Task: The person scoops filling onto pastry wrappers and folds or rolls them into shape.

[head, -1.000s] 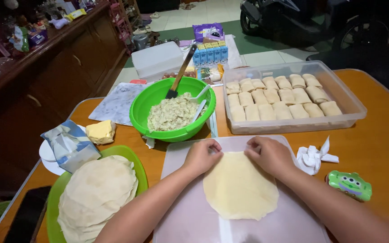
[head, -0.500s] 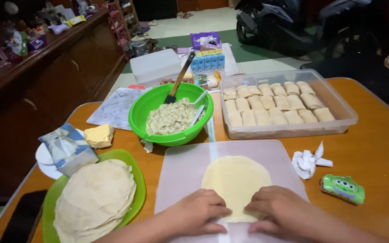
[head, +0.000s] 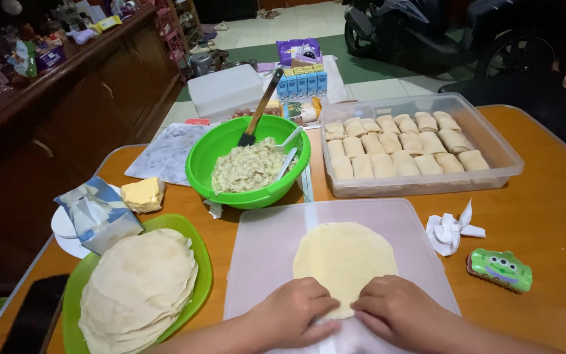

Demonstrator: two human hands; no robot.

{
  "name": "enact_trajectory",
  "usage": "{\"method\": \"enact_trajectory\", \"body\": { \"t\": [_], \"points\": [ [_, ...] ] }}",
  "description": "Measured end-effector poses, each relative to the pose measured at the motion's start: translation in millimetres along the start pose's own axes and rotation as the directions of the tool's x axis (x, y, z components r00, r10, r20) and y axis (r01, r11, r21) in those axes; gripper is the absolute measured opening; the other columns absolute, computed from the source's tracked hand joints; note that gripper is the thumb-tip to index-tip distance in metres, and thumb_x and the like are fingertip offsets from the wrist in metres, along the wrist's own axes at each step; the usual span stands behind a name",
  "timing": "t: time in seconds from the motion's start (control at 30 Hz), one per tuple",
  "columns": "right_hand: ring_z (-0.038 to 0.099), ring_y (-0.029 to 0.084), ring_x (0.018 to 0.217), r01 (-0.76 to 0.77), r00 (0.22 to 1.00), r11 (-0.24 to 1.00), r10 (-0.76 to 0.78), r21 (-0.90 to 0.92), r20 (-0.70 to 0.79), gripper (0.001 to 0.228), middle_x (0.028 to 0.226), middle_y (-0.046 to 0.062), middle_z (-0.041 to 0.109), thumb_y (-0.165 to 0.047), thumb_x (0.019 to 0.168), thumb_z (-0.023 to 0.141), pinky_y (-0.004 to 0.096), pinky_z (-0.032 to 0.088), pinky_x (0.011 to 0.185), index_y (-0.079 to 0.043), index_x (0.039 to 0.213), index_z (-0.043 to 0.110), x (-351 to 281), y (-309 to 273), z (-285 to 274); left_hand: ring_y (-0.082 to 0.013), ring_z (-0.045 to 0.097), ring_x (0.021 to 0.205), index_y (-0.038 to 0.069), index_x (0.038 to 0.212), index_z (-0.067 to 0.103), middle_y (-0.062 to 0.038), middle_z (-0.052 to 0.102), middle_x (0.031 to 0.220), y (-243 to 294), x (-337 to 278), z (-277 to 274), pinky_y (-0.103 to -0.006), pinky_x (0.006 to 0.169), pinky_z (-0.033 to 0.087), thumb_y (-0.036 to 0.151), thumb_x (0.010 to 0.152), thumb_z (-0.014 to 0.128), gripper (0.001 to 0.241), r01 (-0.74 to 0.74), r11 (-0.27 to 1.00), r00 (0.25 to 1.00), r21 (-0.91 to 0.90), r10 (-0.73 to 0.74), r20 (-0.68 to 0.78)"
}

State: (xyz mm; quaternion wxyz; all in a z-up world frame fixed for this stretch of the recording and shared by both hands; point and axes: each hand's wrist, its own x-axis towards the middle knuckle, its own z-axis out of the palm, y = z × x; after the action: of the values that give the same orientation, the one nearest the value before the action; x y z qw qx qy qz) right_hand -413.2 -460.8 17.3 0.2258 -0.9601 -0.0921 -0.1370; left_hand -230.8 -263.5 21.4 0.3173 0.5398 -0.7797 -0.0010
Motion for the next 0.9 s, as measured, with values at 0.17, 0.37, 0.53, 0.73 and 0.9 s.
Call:
{"method": "enact_trajectory", "body": {
  "t": [0.17,0.37,0.53,0.73,0.9],
  "points": [
    [0.07,0.029,0.085,-0.024,1.0,0.997,0.024,0.067,-0.01,0.012,0.088,0.007,0.075,-0.018,0.087,0.075,0.04,0.054,0.075,-0.007,0.091,0.078,0.6,0.4,-2.7,-0.0296,0.064,0.09,0.001,0.102,0.074,-0.012,0.068,0.093,1.8,-1.3,2.7,-0.0394,0.08,0.054,0.022,0.087,0.077,0.026,0.05,0.998,0.998,-0.04,-0.051,-0.025],
    [0.072,0.027,0.086,0.165,0.986,0.986,-0.166,0.04,0.022,0.013,0.093,0.006,0.077,-0.017,0.089,0.075,0.039,0.055,0.076,-0.007,0.097,0.076,-8.3,8.6,2.0,-0.0219,0.065,0.087,0.006,0.104,0.076,-0.003,0.068,0.092,-13.8,-18.3,20.0,-0.037,0.077,0.052,0.017,0.094,0.074,0.015,-0.026,0.989,1.0,0.147,0.023,0.018],
    [0.068,0.03,0.083,0.299,0.946,0.954,-0.294,-0.018,0.137,0.023,0.089,0.011,0.071,-0.022,0.088,0.079,0.041,0.054,0.073,-0.004,0.103,0.075,-4.8,4.7,-14.4,-0.0198,0.066,0.085,0.007,0.1,0.074,-0.002,0.068,0.089,-13.7,-17.7,15.8,-0.0364,0.071,0.049,0.018,0.092,0.074,0.014,-0.16,0.945,0.976,0.286,0.107,0.192],
    [0.073,0.022,0.082,-0.549,0.83,0.801,0.557,0.238,0.04,0.027,0.085,0.005,0.081,-0.033,0.086,0.07,0.038,0.061,0.076,-0.015,0.1,0.084,-9.2,31.0,-27.4,-0.0216,0.069,0.1,0.01,0.105,0.073,-0.003,0.075,0.103,-11.5,-9.8,-20.7,-0.0383,0.095,0.053,0.015,0.093,0.07,0.014,-0.202,0.953,0.959,-0.228,0.239,0.151],
    [0.07,0.029,0.099,-0.782,0.612,0.562,0.775,-0.272,-0.158,0.048,0.101,0.009,0.075,-0.053,0.082,0.069,0.043,0.056,0.086,-0.016,0.112,0.078,7.8,30.7,-38.0,-0.0269,0.071,0.098,0.007,0.103,0.074,-0.007,0.075,0.099,-11.0,-2.6,-27.6,-0.04,0.093,0.053,0.014,0.092,0.072,0.013,0.117,0.96,0.991,-0.253,-0.096,0.094]
  ]
}}
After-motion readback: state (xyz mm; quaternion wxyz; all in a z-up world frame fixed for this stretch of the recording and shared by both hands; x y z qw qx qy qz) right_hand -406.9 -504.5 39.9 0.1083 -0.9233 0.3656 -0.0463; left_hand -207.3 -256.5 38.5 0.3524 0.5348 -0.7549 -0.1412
